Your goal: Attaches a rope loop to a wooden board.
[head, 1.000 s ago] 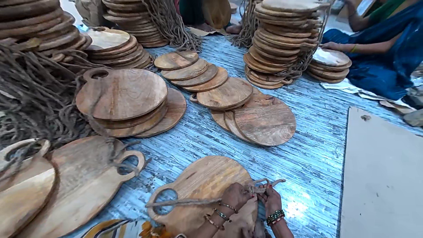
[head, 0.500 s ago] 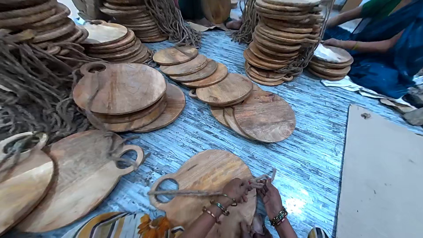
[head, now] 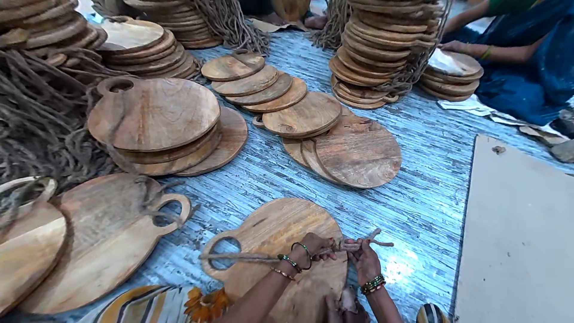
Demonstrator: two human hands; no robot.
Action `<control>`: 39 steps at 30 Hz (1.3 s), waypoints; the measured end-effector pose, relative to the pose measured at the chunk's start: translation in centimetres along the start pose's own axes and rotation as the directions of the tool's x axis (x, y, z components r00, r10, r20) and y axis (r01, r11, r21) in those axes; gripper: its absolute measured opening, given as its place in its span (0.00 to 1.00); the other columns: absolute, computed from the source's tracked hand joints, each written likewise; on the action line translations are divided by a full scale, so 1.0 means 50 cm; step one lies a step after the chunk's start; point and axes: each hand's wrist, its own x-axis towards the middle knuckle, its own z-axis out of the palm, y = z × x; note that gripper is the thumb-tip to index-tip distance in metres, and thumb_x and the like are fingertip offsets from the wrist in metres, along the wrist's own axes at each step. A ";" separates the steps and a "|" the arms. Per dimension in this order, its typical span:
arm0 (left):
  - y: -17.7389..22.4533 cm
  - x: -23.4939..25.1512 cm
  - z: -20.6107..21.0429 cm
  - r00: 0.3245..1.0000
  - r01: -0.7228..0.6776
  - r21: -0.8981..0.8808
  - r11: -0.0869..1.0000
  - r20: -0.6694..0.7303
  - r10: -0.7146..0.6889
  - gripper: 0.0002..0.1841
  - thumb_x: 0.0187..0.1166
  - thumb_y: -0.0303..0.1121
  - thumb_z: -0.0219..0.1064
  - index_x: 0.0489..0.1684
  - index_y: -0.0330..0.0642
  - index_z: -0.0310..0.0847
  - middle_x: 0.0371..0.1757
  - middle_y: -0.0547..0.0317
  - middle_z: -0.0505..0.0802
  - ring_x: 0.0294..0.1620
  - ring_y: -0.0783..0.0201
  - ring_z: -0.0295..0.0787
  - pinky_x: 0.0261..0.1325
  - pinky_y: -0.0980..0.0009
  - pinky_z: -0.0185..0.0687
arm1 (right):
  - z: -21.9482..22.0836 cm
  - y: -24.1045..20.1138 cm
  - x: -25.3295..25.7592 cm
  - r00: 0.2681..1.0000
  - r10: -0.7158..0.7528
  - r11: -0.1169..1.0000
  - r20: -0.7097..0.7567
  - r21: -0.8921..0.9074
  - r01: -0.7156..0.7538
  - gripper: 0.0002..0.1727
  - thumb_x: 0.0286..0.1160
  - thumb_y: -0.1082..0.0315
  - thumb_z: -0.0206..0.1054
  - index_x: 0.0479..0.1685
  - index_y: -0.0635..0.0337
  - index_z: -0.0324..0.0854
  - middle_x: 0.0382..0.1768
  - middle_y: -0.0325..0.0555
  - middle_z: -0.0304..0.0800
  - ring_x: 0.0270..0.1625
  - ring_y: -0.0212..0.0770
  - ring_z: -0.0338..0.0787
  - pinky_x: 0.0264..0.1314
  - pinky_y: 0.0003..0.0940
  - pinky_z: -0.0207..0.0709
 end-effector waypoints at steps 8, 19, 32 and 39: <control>-0.008 -0.001 0.001 0.994 -0.103 -0.027 0.994 -0.022 0.103 0.07 0.82 0.25 0.67 0.32 0.35 0.83 0.16 0.70 0.78 0.11 0.81 0.61 0.16 0.84 0.56 | 0.005 -0.010 0.000 0.999 0.019 1.000 -0.027 -0.012 -0.019 0.19 0.98 0.64 0.38 0.41 0.64 0.71 0.25 0.40 0.87 0.29 0.30 0.89 0.37 0.24 0.82; -0.019 0.024 0.021 0.940 -0.277 0.200 0.940 -0.148 0.308 0.15 0.76 0.32 0.75 0.22 0.33 0.80 0.20 0.68 0.78 0.22 0.77 0.69 0.34 0.76 0.67 | 0.022 -0.018 0.004 0.993 -0.058 0.997 -0.105 0.045 0.063 0.19 0.98 0.65 0.39 0.43 0.66 0.72 0.26 0.41 0.84 0.29 0.32 0.88 0.36 0.26 0.83; -0.017 0.022 0.023 0.962 -0.256 0.311 0.915 -0.015 0.274 0.14 0.85 0.37 0.68 0.36 0.32 0.84 0.21 0.68 0.86 0.16 0.79 0.72 0.27 0.79 0.70 | -0.113 -0.074 0.000 0.703 -0.707 0.561 -0.078 -0.667 0.490 0.43 0.73 0.75 0.66 0.85 0.87 0.48 0.83 0.89 0.52 0.84 0.80 0.60 0.85 0.61 0.56; -0.016 0.027 0.007 0.947 -0.315 0.414 0.854 0.076 0.312 0.13 0.85 0.32 0.64 0.40 0.26 0.84 0.28 0.55 0.84 0.23 0.69 0.74 0.37 0.70 0.74 | -0.009 -0.056 -0.029 0.668 -0.032 0.105 0.743 -0.662 0.742 0.22 0.82 0.70 0.65 0.72 0.70 0.80 0.68 0.69 0.85 0.71 0.68 0.84 0.77 0.60 0.71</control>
